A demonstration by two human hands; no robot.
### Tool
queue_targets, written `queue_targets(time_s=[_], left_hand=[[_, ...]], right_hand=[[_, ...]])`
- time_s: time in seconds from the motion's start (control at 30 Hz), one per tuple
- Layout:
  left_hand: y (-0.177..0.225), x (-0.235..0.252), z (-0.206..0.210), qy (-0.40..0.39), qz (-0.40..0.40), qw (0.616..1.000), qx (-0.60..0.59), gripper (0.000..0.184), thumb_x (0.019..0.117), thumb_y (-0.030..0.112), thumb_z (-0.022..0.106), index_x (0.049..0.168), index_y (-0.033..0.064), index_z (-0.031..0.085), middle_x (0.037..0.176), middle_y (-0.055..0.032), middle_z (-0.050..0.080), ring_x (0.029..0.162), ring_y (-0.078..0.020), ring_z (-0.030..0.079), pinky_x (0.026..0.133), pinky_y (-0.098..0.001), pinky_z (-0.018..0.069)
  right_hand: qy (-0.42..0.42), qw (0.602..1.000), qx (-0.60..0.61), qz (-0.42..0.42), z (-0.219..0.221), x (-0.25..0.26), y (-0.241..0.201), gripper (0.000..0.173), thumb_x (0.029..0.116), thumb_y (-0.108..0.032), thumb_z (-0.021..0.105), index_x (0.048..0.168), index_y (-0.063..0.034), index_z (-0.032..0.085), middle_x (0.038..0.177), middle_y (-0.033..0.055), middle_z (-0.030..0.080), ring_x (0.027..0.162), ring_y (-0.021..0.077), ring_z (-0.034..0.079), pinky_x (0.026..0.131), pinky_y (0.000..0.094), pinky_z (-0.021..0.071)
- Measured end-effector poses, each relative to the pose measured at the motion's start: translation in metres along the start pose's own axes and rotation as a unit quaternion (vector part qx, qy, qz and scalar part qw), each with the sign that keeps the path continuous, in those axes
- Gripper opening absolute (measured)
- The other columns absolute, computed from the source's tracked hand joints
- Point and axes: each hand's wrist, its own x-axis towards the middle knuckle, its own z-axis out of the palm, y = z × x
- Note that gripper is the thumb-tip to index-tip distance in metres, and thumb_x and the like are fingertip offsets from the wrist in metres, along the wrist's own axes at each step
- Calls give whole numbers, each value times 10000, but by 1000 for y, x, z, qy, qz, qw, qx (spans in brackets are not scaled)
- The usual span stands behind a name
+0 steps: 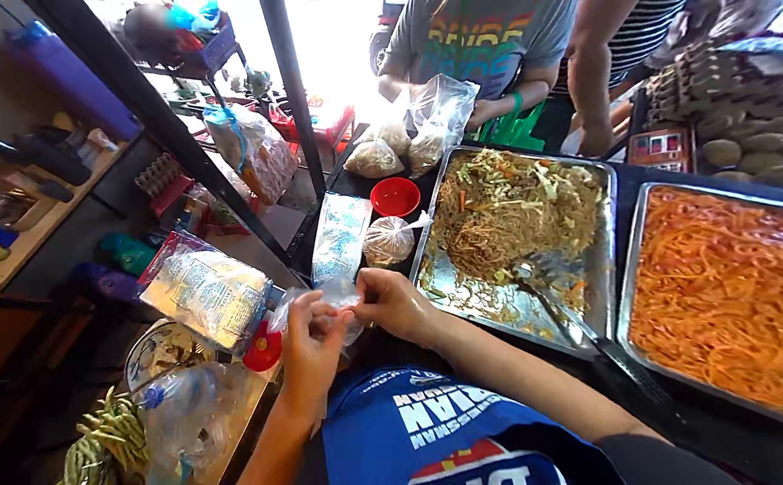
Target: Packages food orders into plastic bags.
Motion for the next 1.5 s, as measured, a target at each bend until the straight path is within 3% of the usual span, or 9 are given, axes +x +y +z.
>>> queue_targets(time_s=[0.17,0.3,0.43,0.53,0.63,0.83,1.03,1.37,1.5], left_hand=[[-2,22,13,-61,-170,952,-249,635,860,-51,736,1385,-40,380,899,-109,720,805,-178,726,785,-330,621],[-14,28,8,-64,-214,922,-317,482,875,-82,674,1272,16,418,887,-83,728,827,-151,726,817,-322,604],[-19,35,-14,-44,-220,888,-401,249,960,-66,535,1144,88,469,938,-73,712,846,-166,711,845,-351,592],[-19,37,-27,-69,-229,811,-533,204,982,-31,513,1062,138,594,992,-117,724,934,-279,741,908,-490,604],[-24,38,-33,-127,-219,788,-561,193,1003,36,531,1087,169,642,1014,-96,705,864,-219,731,752,-389,633],[-36,45,-33,-107,-45,990,-79,101,902,82,718,1002,88,728,961,7,607,707,-5,535,611,-138,468],[-39,59,-26,-105,69,951,284,493,806,-106,585,1124,201,804,1293,-169,650,1053,-336,641,892,-489,535],[-47,68,-26,-84,48,949,301,664,751,-82,636,1392,91,639,1508,-164,513,1195,-358,614,958,-491,537],[-47,70,-35,-86,39,959,266,693,761,-52,615,1447,23,559,1534,-190,479,1328,-302,563,1021,-429,532]], right_hand=[[-15,989,-141,-42,-12,-10,5,285,911,-293,738,839,-36,638,795,49,604,732,113,574,689,302,500],[-67,997,6,27,-34,-14,13,390,867,-381,812,759,-113,550,684,-75,486,620,-8,448,586,185,375],[-22,974,165,156,-57,-14,31,292,876,-260,807,766,-128,571,680,-44,616,607,59,605,622,248,544],[1,983,46,178,-61,-9,34,232,913,-180,759,840,-78,564,745,4,635,655,84,648,667,268,579],[28,979,-186,82,-53,0,27,141,903,-98,727,871,-6,625,869,106,606,798,208,611,742,402,545],[42,952,-297,-66,-45,23,18,46,904,-27,672,910,-34,627,944,110,609,851,224,641,739,390,577],[-17,964,-246,-101,-42,42,6,169,869,12,675,1031,-22,642,1057,128,628,923,196,643,808,344,575],[-157,983,-95,-21,-74,58,-18,714,831,-101,814,1477,-160,515,1518,83,475,1221,217,597,919,398,580],[25,966,-238,95,-134,99,31,301,1015,-186,625,1298,-96,676,1338,126,635,1207,261,626,1011,470,525]])
